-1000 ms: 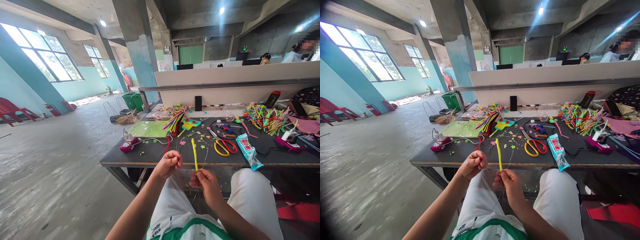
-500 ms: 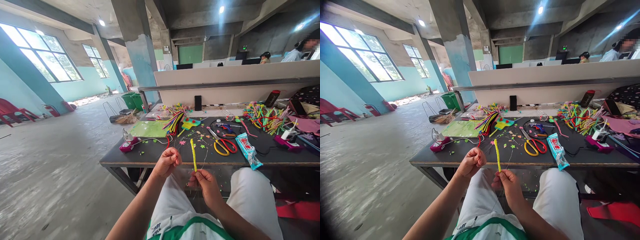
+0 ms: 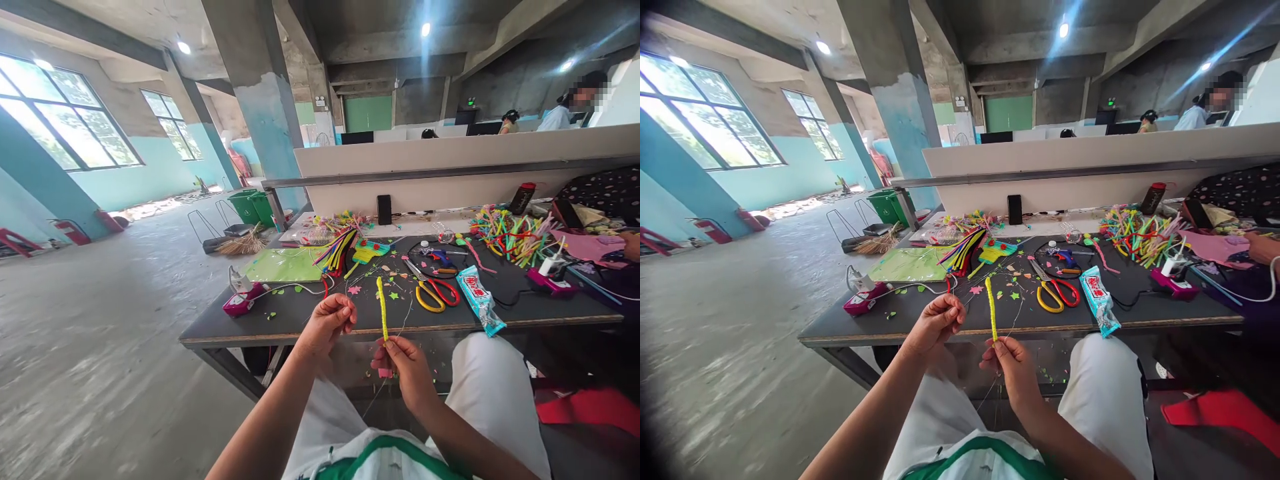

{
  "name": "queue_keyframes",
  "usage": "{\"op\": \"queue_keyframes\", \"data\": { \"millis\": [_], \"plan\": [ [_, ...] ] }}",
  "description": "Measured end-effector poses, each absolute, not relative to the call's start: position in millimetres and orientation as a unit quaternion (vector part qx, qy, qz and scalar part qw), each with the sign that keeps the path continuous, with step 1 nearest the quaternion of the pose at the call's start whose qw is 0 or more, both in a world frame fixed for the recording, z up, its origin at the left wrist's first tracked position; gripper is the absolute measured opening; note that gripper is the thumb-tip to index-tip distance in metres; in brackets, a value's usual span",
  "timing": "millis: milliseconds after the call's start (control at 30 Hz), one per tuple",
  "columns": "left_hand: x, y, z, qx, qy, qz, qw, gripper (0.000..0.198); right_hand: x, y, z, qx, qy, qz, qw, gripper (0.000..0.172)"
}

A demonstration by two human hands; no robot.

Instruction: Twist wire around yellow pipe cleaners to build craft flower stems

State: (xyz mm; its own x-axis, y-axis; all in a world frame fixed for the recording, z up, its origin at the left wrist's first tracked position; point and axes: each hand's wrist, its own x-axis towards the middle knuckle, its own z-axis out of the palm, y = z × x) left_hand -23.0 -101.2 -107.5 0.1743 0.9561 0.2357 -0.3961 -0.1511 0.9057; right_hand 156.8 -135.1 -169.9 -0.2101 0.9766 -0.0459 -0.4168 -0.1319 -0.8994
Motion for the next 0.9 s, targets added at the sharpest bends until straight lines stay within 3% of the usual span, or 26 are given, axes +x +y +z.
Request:
{"op": "queue_keyframes", "data": {
  "millis": [333, 533, 600, 733, 900],
  "plan": [
    [-5.2, -109.8, -90.4, 0.486, 0.273, 0.600, 0.573, 0.017, 164.1, -136.0, -158.1, -0.369, -0.459, 0.620, 0.519, 0.036],
    [25.9, -130.0, -123.2, 0.462, 0.245, 0.629, 0.576, 0.055, 169.5, -136.1, -147.0, -0.367, -0.488, 0.559, 0.562, 0.032],
    [35.9, -136.1, -139.9, 0.457, 0.272, 0.596, 0.602, 0.052, 168.6, -136.3, -149.5, -0.371, -0.501, 0.538, 0.567, 0.032],
    [43.7, -137.3, -157.9, 0.474, 0.327, 0.594, 0.562, 0.027, 164.5, -134.8, -158.4, -0.361, -0.512, 0.545, 0.557, 0.034],
    [45.2, -132.8, -152.7, 0.435, 0.325, 0.580, 0.607, 0.028, 167.7, -133.2, -158.1, -0.361, -0.516, 0.564, 0.534, 0.035]
  ]
}}
